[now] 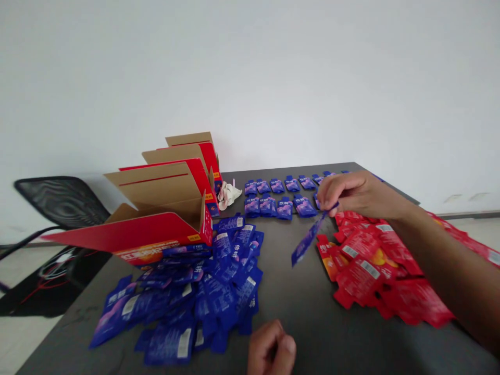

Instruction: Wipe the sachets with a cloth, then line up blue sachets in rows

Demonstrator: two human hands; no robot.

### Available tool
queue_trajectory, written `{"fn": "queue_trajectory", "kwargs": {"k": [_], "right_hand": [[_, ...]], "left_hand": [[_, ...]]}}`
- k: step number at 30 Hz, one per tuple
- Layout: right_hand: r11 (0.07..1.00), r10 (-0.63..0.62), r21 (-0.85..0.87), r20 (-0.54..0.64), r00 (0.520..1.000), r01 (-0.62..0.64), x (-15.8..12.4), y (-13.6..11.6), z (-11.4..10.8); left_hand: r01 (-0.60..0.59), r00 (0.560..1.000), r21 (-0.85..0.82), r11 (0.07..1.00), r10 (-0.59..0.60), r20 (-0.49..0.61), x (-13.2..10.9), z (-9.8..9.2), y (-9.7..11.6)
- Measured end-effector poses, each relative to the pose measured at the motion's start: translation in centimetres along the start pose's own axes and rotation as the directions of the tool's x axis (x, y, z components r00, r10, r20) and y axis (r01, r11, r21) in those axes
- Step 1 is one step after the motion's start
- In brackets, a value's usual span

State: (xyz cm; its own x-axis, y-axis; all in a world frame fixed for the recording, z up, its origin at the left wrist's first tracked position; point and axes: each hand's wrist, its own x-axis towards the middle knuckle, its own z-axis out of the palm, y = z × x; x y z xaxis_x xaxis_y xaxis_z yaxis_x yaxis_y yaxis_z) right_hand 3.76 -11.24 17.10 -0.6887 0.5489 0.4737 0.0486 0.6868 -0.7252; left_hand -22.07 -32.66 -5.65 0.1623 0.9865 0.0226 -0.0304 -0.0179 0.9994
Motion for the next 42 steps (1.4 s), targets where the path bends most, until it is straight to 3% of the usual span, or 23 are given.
{"fn": "queue_trajectory", "kwargs": {"k": [2, 3, 5, 8, 11, 14, 16, 17, 19, 21, 25, 28, 32, 36, 42], "right_hand": [[0.989, -0.047, 0.144, 0.094, 0.994, 0.033, -1.3, -1.8, 1.1], [0.977, -0.067, 0.209, 0.132, 0.989, 0.038, -2.0, -2.5, 1.7], [0.953, -0.075, 0.304, 0.196, 0.978, 0.012, -3.2, -3.4, 3.1], [0.925, -0.049, 0.376, 0.256, 0.965, -0.052, -5.1, -3.7, 4.9], [0.898, -0.040, 0.435, 0.212, 0.977, -0.058, -6.9, -3.3, 6.2], [0.881, 0.028, 0.469, 0.085, 0.996, -0.064, -8.9, -2.6, 7.5], [0.879, 0.147, 0.465, -0.048, 0.988, -0.108, -10.2, -2.1, 8.8], [0.878, 0.229, 0.456, -0.129, 0.965, -0.147, -10.9, -1.8, 9.6], [0.860, 0.401, 0.448, -0.295, 0.867, -0.246, -12.0, -1.3, 11.4], [0.823, 0.514, 0.467, -0.373, 0.773, -0.322, -12.7, -0.6, 13.4], [0.772, 0.611, 0.511, -0.430, 0.665, -0.379, -13.1, 1.8, 16.8], [0.787, 0.611, 0.464, -0.498, 0.616, -0.406, -12.8, 3.9, 18.2], [0.858, 0.513, 0.286, -0.520, 0.683, -0.426, -12.5, 4.9, 19.4], [0.885, 0.453, 0.128, -0.459, 0.764, -0.448, -12.5, 4.8, 20.3], [0.860, 0.510, 0.195, -0.369, 0.777, -0.472, -12.8, 5.3, 20.6]], "left_hand": [[0.007, 0.975, -0.316, 0.949, -0.076, -0.208, 0.9, 0.8, 0.7], [-0.012, 0.968, -0.453, 0.892, -0.104, -0.230, 1.5, 1.3, 1.4], [0.049, 0.984, -0.628, 0.777, -0.144, -0.101, 2.4, 2.6, 3.1], [0.136, 0.989, -0.646, 0.751, -0.067, 0.130, 3.0, 4.8, 5.5], [0.211, 0.955, -0.580, 0.787, -0.040, 0.293, 2.0, 6.7, 6.8], [0.277, 0.928, -0.537, 0.797, -0.076, 0.365, 0.5, 7.7, 6.9], [0.264, 0.933, -0.545, 0.796, -0.069, 0.352, -0.3, 8.0, 6.7], [0.238, 0.943, -0.549, 0.801, -0.055, 0.329, -0.6, 8.1, 6.6], [0.163, 0.963, -0.525, 0.835, -0.019, 0.268, -0.7, 8.2, 6.5], [0.066, 0.986, -0.465, 0.883, 0.015, 0.167, -0.5, 8.2, 6.3], [-0.084, 0.995, -0.313, 0.946, 0.062, -0.079, 1.0, 8.2, 4.7], [-0.107, 0.982, -0.227, 0.968, 0.068, -0.175, 2.3, 7.9, 2.6], [-0.088, 0.963, -0.210, 0.974, 0.029, -0.269, 2.9, 7.4, -0.2], [-0.073, 0.956, -0.235, 0.969, 0.001, -0.294, 2.9, 7.1, -1.3], [-0.073, 0.956, -0.334, 0.940, -0.030, -0.293, 3.2, 6.9, -1.6]]}}
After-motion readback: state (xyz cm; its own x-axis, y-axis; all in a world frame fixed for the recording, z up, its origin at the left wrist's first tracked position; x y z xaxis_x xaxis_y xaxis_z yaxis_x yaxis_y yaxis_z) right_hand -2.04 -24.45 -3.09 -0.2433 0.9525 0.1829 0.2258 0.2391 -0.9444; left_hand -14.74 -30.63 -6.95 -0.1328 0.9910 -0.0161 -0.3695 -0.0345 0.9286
